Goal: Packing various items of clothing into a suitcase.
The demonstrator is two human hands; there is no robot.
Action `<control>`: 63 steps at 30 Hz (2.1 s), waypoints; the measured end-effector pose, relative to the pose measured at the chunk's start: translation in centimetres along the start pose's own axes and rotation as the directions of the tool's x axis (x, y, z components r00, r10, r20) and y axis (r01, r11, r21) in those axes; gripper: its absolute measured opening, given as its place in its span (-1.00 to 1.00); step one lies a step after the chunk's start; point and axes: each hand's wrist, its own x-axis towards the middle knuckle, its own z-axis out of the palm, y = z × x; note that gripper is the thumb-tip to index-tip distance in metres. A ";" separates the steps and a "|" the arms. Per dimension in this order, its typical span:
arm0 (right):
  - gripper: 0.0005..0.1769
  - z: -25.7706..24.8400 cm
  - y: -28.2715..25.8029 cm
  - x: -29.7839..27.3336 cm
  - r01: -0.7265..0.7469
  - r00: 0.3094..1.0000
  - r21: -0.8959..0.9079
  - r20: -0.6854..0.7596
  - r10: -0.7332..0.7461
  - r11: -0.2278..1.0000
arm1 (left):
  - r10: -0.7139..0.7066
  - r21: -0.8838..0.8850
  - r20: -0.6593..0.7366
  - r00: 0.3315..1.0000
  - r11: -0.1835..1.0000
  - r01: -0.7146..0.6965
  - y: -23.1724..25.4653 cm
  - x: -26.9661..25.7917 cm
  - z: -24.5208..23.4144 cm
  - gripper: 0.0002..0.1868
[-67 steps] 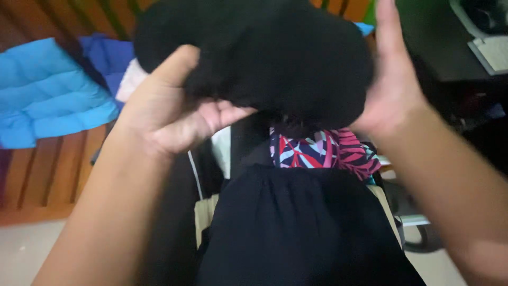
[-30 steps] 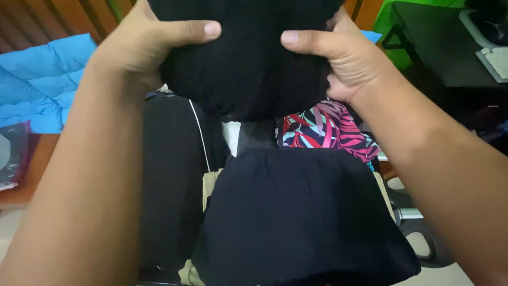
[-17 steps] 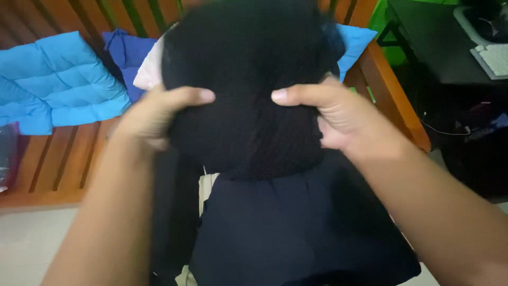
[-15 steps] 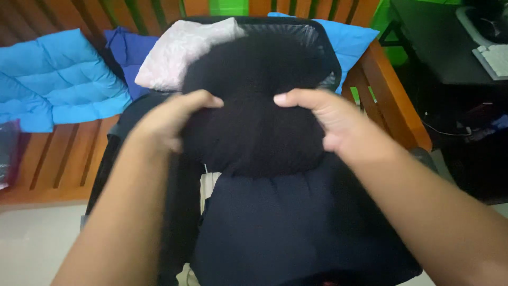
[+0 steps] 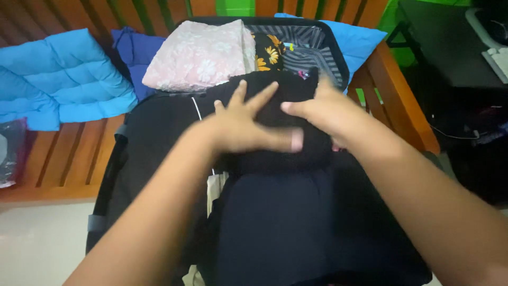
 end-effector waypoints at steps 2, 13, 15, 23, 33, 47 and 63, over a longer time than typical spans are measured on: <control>0.22 0.1 -0.8 -1.5 0.352 0.642 -0.818 -0.143 -0.754 0.455 | -0.230 0.208 0.151 0.962 0.958 0.196 2.1 -1.4 0.3 0.53; -0.23 3.0 5.5 2.3 0.394 0.772 -0.786 0.001 -0.636 0.477 | -0.195 0.241 0.247 0.949 0.961 0.135 -0.8 -1.2 2.5 0.73; -0.26 3.2 5.5 2.2 0.350 0.764 -0.829 -0.015 -0.645 0.435 | -0.268 0.251 0.206 0.941 0.944 0.214 -0.4 -1.5 2.8 0.70; -0.62 4.4 0.7 -10.4 0.508 0.573 -0.823 0.101 -0.814 0.256 | 0.028 0.165 0.070 0.997 0.986 -0.039 -5.4 0.0 4.5 0.50; -0.13 5.0 6.5 -16.3 0.607 0.601 -0.794 0.453 -0.658 0.007 | -0.074 0.339 0.090 0.993 0.940 0.040 -1.3 -0.1 2.9 0.44; -0.11 5.5 7.9 -17.6 0.561 0.600 -0.828 0.413 -0.685 -0.008 | 0.094 0.358 -0.304 0.948 0.934 0.023 -1.5 -3.6 6.3 0.52; -0.14 5.1 8.2 -17.8 0.575 0.575 -0.817 0.369 -0.730 0.040 | 0.604 0.449 0.198 0.772 0.645 -0.619 0.0 -1.6 4.6 -0.49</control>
